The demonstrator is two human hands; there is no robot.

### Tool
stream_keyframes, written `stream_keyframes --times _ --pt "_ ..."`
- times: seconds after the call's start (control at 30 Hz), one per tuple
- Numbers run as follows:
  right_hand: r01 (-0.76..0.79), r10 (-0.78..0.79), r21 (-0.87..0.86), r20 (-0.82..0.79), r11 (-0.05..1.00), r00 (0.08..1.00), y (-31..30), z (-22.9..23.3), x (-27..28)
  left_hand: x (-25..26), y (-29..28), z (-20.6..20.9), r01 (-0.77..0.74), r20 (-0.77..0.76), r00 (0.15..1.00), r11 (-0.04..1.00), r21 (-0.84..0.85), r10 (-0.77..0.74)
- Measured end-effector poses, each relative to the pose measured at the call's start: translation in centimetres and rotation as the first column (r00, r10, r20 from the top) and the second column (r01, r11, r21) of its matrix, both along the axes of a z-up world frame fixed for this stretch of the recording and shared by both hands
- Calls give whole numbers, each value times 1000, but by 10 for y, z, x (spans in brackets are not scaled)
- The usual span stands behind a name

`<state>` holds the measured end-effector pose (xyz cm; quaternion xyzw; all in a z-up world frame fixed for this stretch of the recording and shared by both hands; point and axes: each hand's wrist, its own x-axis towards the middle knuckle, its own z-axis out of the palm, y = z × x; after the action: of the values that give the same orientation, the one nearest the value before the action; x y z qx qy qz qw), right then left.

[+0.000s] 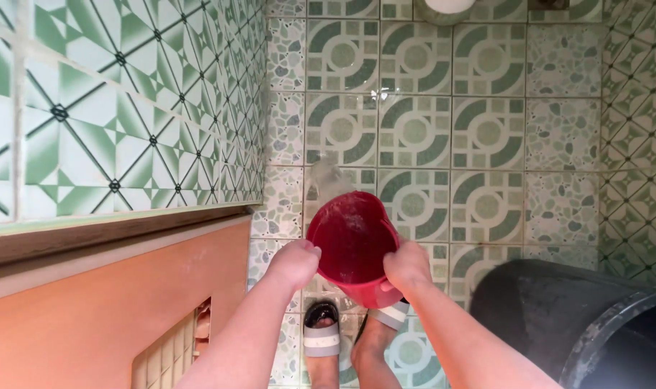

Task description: The person mops the tiled bathroom floor using a mop and a red bucket, then fills the bucket from a wall tap and pours water into the toilet bowl. The person also removes a soap dish from the wall and scrubs it with a sponge.

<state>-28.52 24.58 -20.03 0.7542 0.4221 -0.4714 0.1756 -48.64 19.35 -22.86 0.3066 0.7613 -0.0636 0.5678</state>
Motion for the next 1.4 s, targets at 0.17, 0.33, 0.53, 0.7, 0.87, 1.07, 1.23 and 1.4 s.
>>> stream_keyframes --times 0.17,0.33,0.53,0.7,0.87,1.07,1.23,1.4 --pt "-45 49 100 -38 994 998 -13 1 23 -3 -1 1 -17 13 1000 1000 7 17" --pt "-307 305 -19 -75 951 949 -10 49 10 12 11 26 -1 43 999 1000 -14 2" --pt "-321 358 -374 31 870 933 4 -5 11 28 55 88 -69 103 991 987 -147 85" --pt "-143 180 -359 72 922 981 57 -32 31 23 74 40 -91 72 993 993 -73 97" --pt "-29 41 -314 33 949 999 135 -20 63 32 123 86 -153 100 982 985 -81 161" --pt "202 -201 -40 15 979 979 191 31 109 70 163 67 -77 77 995 985 157 65" --pt "431 -383 263 -216 863 898 179 106 132 121 182 98 -27 108 994 987 159 9" --pt "445 -419 292 -149 847 896 163 154 172 164 193 130 39 130 990 989 143 -58"
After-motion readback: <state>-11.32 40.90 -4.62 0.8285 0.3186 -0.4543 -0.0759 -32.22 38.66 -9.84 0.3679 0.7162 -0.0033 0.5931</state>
